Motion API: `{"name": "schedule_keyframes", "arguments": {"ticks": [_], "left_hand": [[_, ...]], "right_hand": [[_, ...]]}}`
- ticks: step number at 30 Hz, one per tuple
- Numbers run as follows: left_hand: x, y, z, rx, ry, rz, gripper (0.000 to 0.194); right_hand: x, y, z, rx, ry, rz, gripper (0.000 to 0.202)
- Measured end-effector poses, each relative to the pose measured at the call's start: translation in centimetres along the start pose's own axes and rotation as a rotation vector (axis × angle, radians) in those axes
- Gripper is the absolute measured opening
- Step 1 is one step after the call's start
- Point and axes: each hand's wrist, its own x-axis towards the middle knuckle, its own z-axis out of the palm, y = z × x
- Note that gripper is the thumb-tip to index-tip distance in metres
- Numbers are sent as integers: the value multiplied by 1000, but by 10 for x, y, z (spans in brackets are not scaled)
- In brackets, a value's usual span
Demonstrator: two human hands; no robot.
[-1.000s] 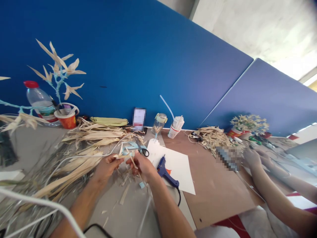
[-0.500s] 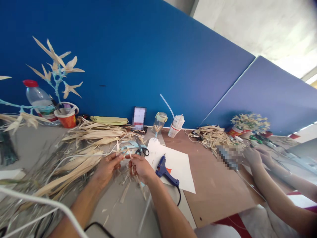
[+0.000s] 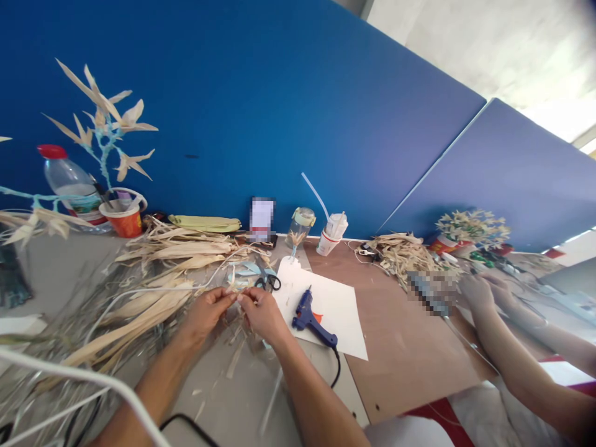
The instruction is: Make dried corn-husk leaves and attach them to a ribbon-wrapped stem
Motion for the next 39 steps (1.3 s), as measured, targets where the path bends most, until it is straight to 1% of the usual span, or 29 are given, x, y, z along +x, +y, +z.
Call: {"name": "schedule_keyframes", "arguments": {"ticks": [3,5,7,13,16,19,22,25,28,31,34,39], "left_hand": [[4,-3,0,112,-25,55,24],[6,-6,0,136,-35,83,23],[8,-9,0,134,-54,82,24],[9,-15,-5,106,-106,65,27],[9,-15,-8,140,-99,54,28],[10,-16,-10,159,-99,49,28],[11,-17,-9,136,-109,62,29],[11,-16,-7,128,-93,76,30],[10,-13,-5,140,-67,100,30],[8,-11,-4,152,-79,112,28],[6,-11,-3,160,-94,110,28],[4,-8,-3,157,-141,152,27]], "right_hand": [[1,0,0,-101,57,-23,24],[1,1,0,-114,74,-9,28],[2,1,0,-101,72,21,29],[6,7,-2,94,25,133,25],[7,8,-3,185,14,173,23],[7,7,-3,226,7,192,22],[7,6,-2,219,-11,187,24],[6,7,-1,167,-25,146,29],[6,8,1,120,-18,117,32],[7,10,2,120,-6,117,30],[8,9,1,200,-23,162,29],[6,-3,-6,405,-155,337,29]]}}
